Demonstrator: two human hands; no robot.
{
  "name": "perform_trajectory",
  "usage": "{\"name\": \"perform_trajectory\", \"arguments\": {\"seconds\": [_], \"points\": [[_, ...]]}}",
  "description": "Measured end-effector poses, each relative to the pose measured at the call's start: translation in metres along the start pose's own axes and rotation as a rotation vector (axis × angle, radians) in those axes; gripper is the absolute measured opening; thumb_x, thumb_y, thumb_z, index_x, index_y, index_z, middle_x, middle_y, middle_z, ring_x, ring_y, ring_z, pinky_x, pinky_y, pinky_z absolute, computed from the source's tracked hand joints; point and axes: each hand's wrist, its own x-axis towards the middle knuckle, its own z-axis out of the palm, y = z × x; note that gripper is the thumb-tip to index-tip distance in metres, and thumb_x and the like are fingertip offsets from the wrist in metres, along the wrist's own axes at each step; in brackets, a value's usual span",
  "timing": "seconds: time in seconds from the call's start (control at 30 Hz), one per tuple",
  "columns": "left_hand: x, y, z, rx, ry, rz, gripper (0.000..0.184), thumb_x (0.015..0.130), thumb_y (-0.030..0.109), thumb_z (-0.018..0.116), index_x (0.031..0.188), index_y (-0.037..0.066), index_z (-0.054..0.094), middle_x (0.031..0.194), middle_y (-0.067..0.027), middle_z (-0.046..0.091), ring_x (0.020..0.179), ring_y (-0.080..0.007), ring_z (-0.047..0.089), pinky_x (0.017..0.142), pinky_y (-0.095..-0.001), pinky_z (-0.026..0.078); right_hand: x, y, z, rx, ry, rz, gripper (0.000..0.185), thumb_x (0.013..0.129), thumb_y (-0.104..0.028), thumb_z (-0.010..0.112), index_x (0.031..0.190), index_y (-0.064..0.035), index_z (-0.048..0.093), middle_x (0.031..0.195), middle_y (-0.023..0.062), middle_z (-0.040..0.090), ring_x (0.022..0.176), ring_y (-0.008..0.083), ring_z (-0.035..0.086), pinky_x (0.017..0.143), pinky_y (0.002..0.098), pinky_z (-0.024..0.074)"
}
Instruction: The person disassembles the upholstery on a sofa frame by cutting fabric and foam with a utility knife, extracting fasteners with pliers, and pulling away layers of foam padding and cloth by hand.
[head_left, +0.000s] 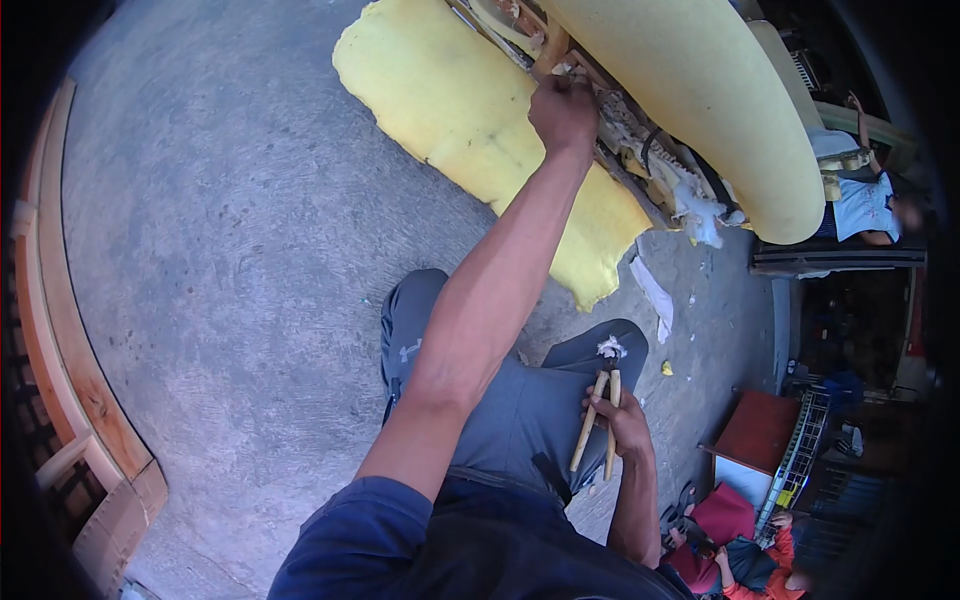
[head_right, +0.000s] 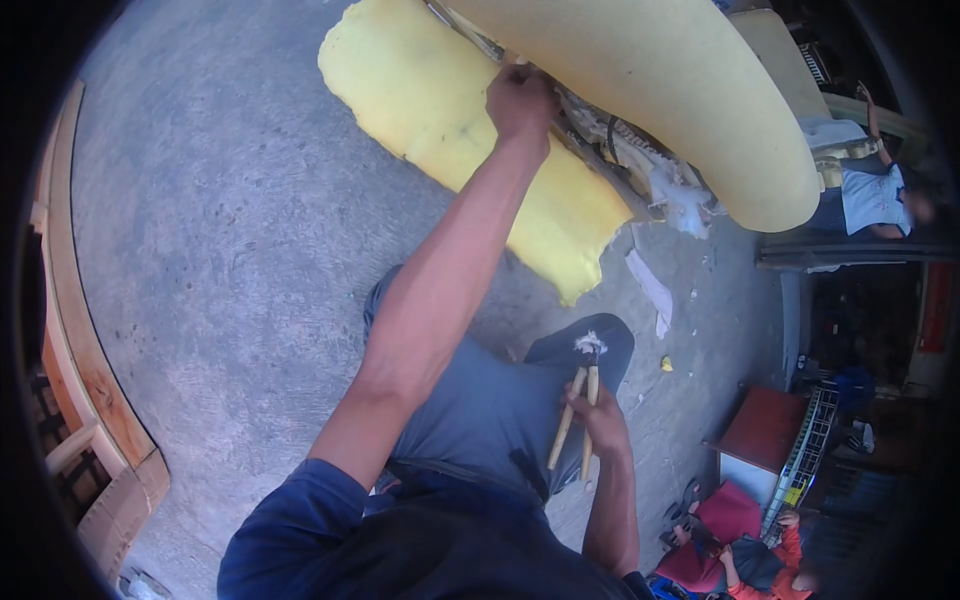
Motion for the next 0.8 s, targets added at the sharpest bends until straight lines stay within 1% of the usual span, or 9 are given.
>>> {"name": "perform_trajectory", "arguments": {"seconds": [0.17, 0.27, 0.33, 0.4, 0.43, 0.57, 0.67, 0.73, 0.8], "points": [[-0.01, 0.028, -0.02, 0.595, -0.022, 0.322, 0.022, 0.085, 0.019, 0.065, 0.095, 0.0, 0.069, 0.096, -0.0247, 0.072, 0.095, -0.041, 0.07, 0.084, -0.0472, 0.055, 0.005, 0.011, -0.021, 0.097, -0.035, -0.062, 0.047, 0.095, -0.001, 0.06, 0.141, -0.0002, 0.047, 0.115, 0.0086, 0.063, 0.098, 0.0199, 0.065, 0.085, 0.0368, 0.0587], [-0.05, 0.005, -0.045, 0.865, -0.535, 0.564, 0.017, 0.09, 0.016, 0.055, 0.097, 0.005, 0.066, 0.099, -0.0197, 0.07, 0.098, -0.0401, 0.066, 0.085, -0.0489, 0.052, 0.019, 0.01, -0.021, 0.155, -0.07, -0.123, 0.045, 0.096, 0.0, 0.057, 0.14, -0.0004, 0.048, 0.116, 0.0094, 0.063, 0.099, 0.0201, 0.065, 0.087, 0.0363, 0.0587], [-0.09, -0.034, -0.062, 0.859, -1.232, 0.42, 0.019, 0.094, 0.018, 0.058, 0.105, 0.007, 0.068, 0.102, -0.0162, 0.071, 0.105, -0.0362, 0.066, 0.093, -0.0464, 0.05, 0.029, 0.012, -0.023, 0.143, -0.062, -0.104, 0.043, 0.096, 0.0, 0.057, 0.138, -0.0006, 0.049, 0.116, 0.0096, 0.063, 0.1, 0.0205, 0.066, 0.087, 0.037, 0.0587], [-0.11, -0.064, -0.07, 1.07, -1.224, 0.426, 0.034, 0.096, 0.031, 0.062, 0.12, 0.007, 0.067, 0.109, -0.0138, 0.072, 0.111, -0.0349, 0.065, 0.098, -0.0433, 0.049, 0.04, 0.008, -0.024, 0.125, -0.091, -0.093, 0.042, 0.096, -0.001, 0.057, 0.137, -0.0007, 0.05, 0.116, 0.0098, 0.064, 0.101, 0.0209, 0.066, 0.088, 0.0372, 0.0589], [-0.108, -0.068, -0.065, 0.98, -0.948, 0.343, 0.05, 0.096, 0.042, 0.062, 0.13, 0.004, 0.063, 0.113, -0.0124, 0.072, 0.115, -0.0349, 0.064, 0.099, -0.0416, 0.049, 0.041, 0.007, -0.025, 0.124, -0.107, -0.078, 0.041, 0.096, -0.001, 0.057, 0.136, -0.0006, 0.05, 0.116, 0.0099, 0.064, 0.101, 0.0209, 0.067, 0.087, 0.0369, 0.0593], [-0.079, 0.015, -0.029, 0.281, -0.348, -0.009, 0.062, 0.09, 0.06, 0.061, 0.091, -0.001, 0.066, 0.07, -0.0118, 0.066, 0.06, -0.0175, 0.067, 0.057, -0.0298, 0.054, 0.039, 0.015, -0.029, 0.173, -0.075, -0.111, 0.032, 0.097, -0.005, 0.057, 0.127, 0.005, 0.053, 0.114, 0.0141, 0.065, 0.1, 0.023, 0.068, 0.086, 0.0368, 0.0597], [-0.041, 0.019, -0.002, 0.398, -0.376, -0.057, 0.062, 0.09, 0.057, 0.062, 0.094, -0.004, 0.07, 0.087, -0.0182, 0.073, 0.072, -0.027, 0.073, 0.069, -0.037, 0.06, 0.039, 0.028, -0.033, 0.213, -0.057, -0.104, 0.036, 0.097, -0.003, 0.057, 0.131, 0.0041, 0.05, 0.118, 0.0151, 0.065, 0.104, 0.0241, 0.068, 0.086, 0.037, 0.0601], [-0.02, -0.004, 0.009, 0.769, -0.174, 0.271, 0.054, 0.092, 0.049, 0.062, 0.098, -0.004, 0.071, 0.094, -0.021, 0.074, 0.082, -0.0377, 0.073, 0.082, -0.0435, 0.059, 0.036, 0.028, -0.035, 0.282, -0.061, -0.097, 0.037, 0.097, -0.003, 0.057, 0.132, 0.0037, 0.05, 0.118, 0.015, 0.065, 0.106, 0.0245, 0.068, 0.087, 0.0371, 0.0602], [-0.036, 0.006, 0.006, 0.764, -0.153, 0.293, 0.041, 0.094, 0.038, 0.06, 0.101, -0.001, 0.071, 0.093, -0.0234, 0.073, 0.091, -0.0429, 0.07, 0.089, -0.0473, 0.055, 0.037, 0.023, -0.033, 0.284, -0.072, -0.107, 0.037, 0.097, -0.002, 0.056, 0.133, 0.0037, 0.049, 0.118, 0.0152, 0.065, 0.106, 0.0248, 0.068, 0.087, 0.0371, 0.0602]]}}
